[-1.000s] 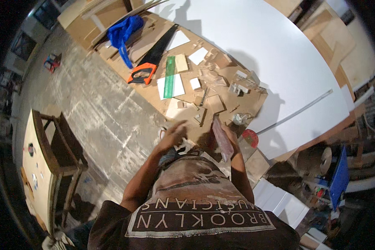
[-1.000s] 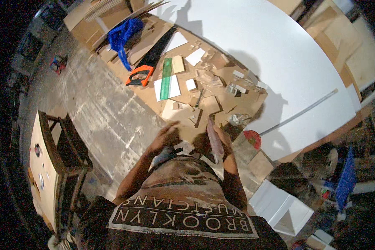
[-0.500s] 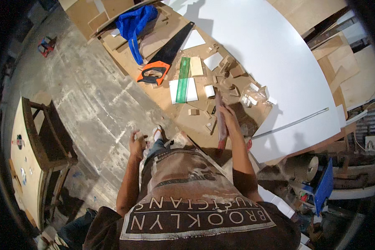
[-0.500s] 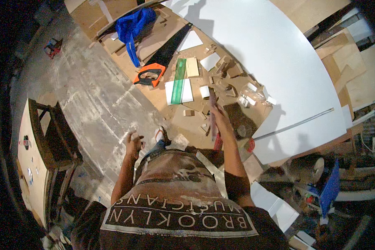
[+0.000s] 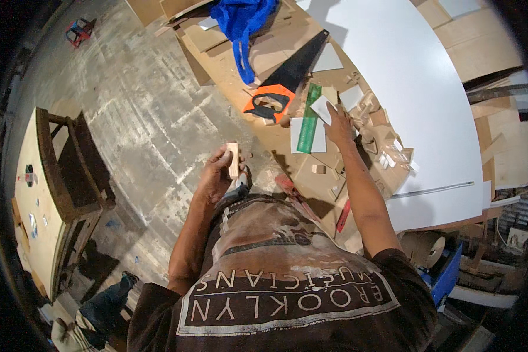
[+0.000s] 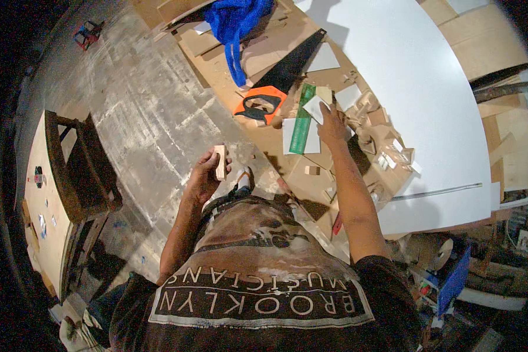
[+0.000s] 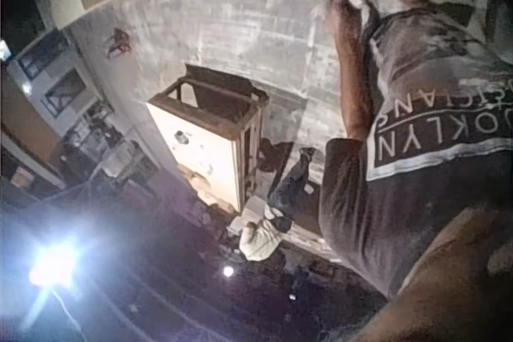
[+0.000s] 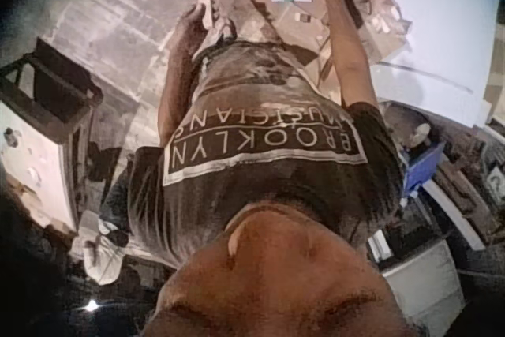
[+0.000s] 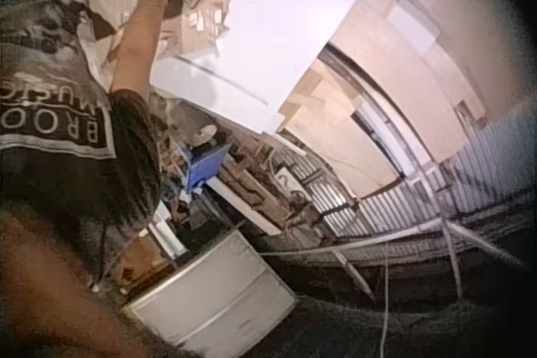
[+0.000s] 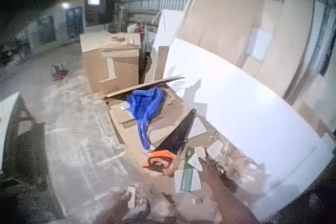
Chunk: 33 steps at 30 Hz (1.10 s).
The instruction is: The person sands small wooden blocks by hand and then cuts a larger piece of wood using a handsaw on a workbench.
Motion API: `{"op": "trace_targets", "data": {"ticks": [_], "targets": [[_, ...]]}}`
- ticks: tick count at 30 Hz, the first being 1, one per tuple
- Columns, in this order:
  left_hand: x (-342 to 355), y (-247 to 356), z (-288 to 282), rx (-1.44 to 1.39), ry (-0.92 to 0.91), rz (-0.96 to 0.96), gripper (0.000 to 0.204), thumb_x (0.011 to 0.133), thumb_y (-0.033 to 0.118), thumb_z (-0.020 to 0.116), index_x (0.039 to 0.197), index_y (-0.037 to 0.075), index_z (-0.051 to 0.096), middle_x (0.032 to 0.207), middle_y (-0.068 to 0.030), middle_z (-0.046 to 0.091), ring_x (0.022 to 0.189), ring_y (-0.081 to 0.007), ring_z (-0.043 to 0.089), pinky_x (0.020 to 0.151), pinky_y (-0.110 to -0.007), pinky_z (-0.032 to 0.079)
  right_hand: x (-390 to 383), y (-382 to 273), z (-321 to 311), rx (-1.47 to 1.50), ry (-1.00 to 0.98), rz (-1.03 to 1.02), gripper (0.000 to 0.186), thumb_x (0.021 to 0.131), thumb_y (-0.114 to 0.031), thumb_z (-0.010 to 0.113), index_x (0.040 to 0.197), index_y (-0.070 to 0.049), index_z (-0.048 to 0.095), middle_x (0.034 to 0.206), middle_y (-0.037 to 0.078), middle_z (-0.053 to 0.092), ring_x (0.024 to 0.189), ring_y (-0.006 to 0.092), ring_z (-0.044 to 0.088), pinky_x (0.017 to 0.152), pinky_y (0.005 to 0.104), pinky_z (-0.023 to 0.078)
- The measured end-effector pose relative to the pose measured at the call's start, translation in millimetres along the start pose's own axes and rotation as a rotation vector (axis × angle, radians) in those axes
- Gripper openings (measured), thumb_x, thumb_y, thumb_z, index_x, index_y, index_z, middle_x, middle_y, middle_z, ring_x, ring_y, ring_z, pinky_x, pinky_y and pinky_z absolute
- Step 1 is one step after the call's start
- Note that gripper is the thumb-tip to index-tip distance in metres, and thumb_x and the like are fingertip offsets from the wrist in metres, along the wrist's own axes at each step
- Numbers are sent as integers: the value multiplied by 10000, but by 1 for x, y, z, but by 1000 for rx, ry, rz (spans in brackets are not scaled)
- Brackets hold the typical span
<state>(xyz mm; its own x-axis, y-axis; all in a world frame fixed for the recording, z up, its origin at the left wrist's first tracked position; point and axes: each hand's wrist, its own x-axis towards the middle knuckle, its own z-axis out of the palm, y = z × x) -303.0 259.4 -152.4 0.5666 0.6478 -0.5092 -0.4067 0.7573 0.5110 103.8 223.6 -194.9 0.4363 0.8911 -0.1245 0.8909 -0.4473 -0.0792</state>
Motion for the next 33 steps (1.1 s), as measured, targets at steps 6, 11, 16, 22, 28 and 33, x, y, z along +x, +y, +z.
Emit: {"op": "trace_targets", "data": {"ticks": [6, 11, 16, 22, 28, 33], "targets": [[25, 15, 14, -6, -14, -85, 384, 1039, 219, 484, 1397, 79, 490, 957, -32, 559, 881, -157, 564, 710, -290, 522, -34, -60, -67, 468, 252, -132, 636, 815, -183, 750, 1412, -202, 532, 1444, 174, 437, 1299, 388, 455, 1093, 498, 374], [60, 17, 61, 10, -78, -163, 380, 1017, 187, 487, 1382, 91, 527, 1124, -48, 654, 925, -136, 626, 814, -328, 537, -113, -143, -119, 520, 165, -612, 611, 743, -182, 788, 1329, -203, 618, 1380, 172, 459, 1219, 398, 513, 1039, 466, 443], [79, 28, 108, 34, -222, -255, 415, 984, 209, 528, 1383, 94, 524, 1271, -24, 622, 1138, -161, 613, 967, -322, 518, -104, -121, -129, 550, 190, -485, 641, 729, -196, 786, 1345, -238, 612, 1356, 204, 444, 1190, 406, 529, 1014, 474, 469], [106, 38, 136, 72, -519, -160, 442, 957, 276, 567, 1355, 88, 523, 1217, -36, 628, 1092, -168, 617, 942, -315, 515, -126, -116, -148, 386, 137, -464, 683, 707, -229, 791, 1357, -303, 594, 1327, 226, 480, 1139, 413, 560, 999, 477, 483], [91, 24, 151, -20, -441, -376, 376, 990, 299, 564, 1293, 77, 571, 984, -4, 643, 817, -107, 639, 714, -214, 565, -75, -63, -159, 408, 459, -49, 624, 792, -214, 760, 1385, -249, 569, 1326, 212, 548, 1200, 381, 549, 1015, 465, 460], [95, 35, 154, 71, -377, -429, 360, 993, 307, 552, 1248, 56, 593, 1019, -35, 659, 876, -126, 651, 756, -254, 559, -105, -97, -151, 854, 413, -85, 637, 852, -272, 741, 1432, -143, 513, 1326, 233, 579, 1221, 320, 559, 1033, 433, 441]]}}
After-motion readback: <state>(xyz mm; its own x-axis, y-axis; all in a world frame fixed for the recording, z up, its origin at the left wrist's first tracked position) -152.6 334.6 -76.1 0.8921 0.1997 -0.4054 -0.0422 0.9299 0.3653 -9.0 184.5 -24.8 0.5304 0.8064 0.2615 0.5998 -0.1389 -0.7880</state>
